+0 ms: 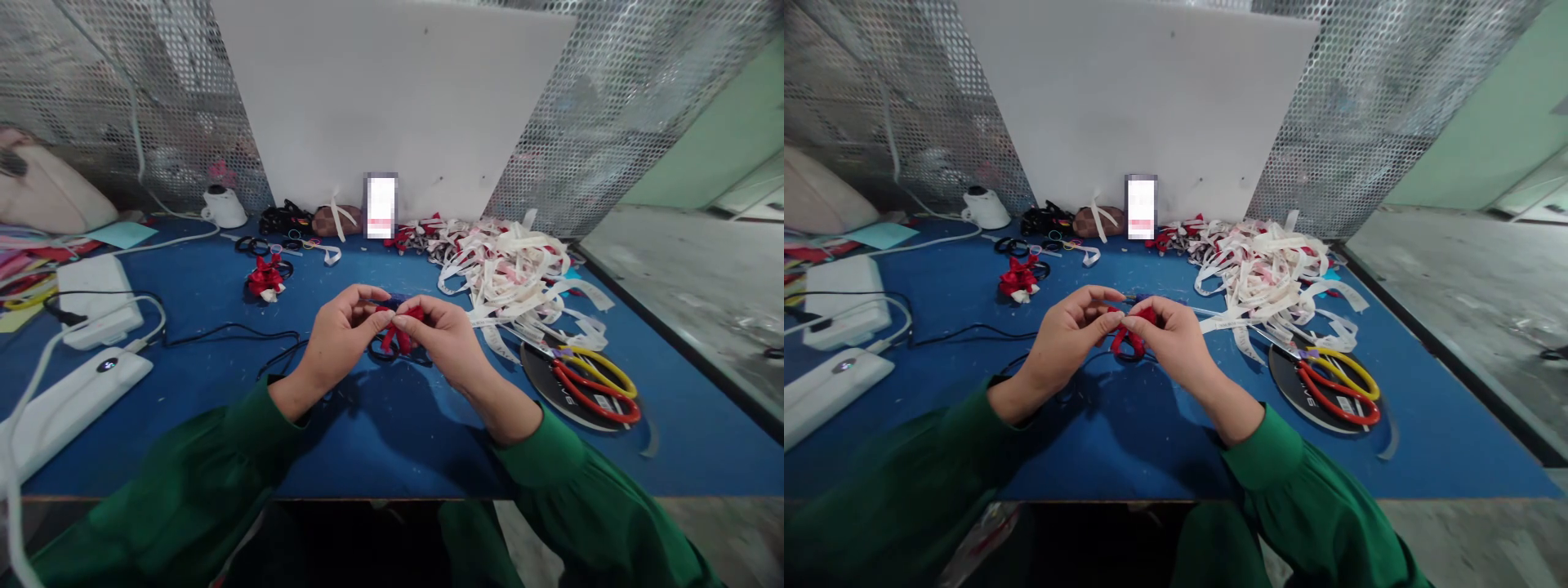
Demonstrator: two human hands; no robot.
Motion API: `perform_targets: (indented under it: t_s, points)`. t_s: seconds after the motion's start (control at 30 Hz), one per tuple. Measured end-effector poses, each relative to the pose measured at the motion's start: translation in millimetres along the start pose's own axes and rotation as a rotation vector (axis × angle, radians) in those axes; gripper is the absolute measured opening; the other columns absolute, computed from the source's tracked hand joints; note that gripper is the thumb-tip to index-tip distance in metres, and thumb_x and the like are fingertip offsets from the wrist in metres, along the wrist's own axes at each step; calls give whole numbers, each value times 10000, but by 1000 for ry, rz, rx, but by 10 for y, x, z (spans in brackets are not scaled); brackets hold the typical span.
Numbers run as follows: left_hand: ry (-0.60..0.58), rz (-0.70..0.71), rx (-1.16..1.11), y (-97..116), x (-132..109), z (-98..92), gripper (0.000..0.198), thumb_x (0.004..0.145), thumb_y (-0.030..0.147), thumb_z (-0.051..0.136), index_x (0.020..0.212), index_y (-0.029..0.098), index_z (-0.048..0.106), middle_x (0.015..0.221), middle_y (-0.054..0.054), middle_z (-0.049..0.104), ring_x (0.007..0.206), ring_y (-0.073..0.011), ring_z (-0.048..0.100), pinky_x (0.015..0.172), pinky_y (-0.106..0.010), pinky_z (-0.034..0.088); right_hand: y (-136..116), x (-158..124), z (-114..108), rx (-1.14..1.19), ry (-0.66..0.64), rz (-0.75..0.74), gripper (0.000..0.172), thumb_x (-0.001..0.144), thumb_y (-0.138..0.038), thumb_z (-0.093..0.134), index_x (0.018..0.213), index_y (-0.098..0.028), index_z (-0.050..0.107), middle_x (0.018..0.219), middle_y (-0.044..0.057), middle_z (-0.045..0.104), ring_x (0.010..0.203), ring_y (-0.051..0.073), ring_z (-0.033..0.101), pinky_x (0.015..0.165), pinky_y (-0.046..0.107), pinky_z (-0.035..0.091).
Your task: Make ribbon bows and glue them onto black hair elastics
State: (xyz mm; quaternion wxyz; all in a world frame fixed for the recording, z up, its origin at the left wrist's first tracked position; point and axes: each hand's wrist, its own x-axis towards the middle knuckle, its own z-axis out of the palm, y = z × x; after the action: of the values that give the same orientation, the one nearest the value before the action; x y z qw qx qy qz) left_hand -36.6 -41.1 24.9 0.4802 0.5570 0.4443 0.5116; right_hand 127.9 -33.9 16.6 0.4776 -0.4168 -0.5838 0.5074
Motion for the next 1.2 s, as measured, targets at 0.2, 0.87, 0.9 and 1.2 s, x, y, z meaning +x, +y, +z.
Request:
perform_targets:
  t_s: [0.2, 0.87, 0.9, 1.2]
  points:
    - [113, -154, -278, 16, 69, -33, 348, 668, 413, 860, 797, 169, 647, 662, 22, 603, 525, -69, 462, 475, -212, 316, 6, 0, -14, 35, 118, -81, 241, 801, -420, 720, 797, -191, 647, 598, -44, 557, 529, 95, 460, 525, 238, 380]
    - [114, -350, -567, 8, 75, -51, 241, 615, 235, 895, 776, 122, 754, 765, -48, 740, 577, -56, 542, 552, -175, 448, -20, -11, -17, 114, 269, -140, 195, 808, -376, 747, 803, -197, 669, 605, -41, 589, 522, 92, 472, 516, 239, 378]
    - [112, -351, -572, 18, 70, -51, 233, 612, 229, 893, 765, 122, 753, 752, -44, 737, 575, -58, 547, 550, -173, 448, -18, -13, -18, 115, 267, -139, 196, 809, -374, 749, 806, -195, 671, 606, -41, 592, 523, 90, 471, 518, 237, 376]
    - [85, -314, -523, 37, 37, -27, 190, 630, 198, 845, 769, 115, 746, 743, -42, 728, 568, -63, 554, 531, -171, 434, 12, -13, -11, 122, 271, -147, 174, 813, -355, 753, 802, -196, 686, 601, -46, 605, 520, 85, 482, 522, 233, 374]
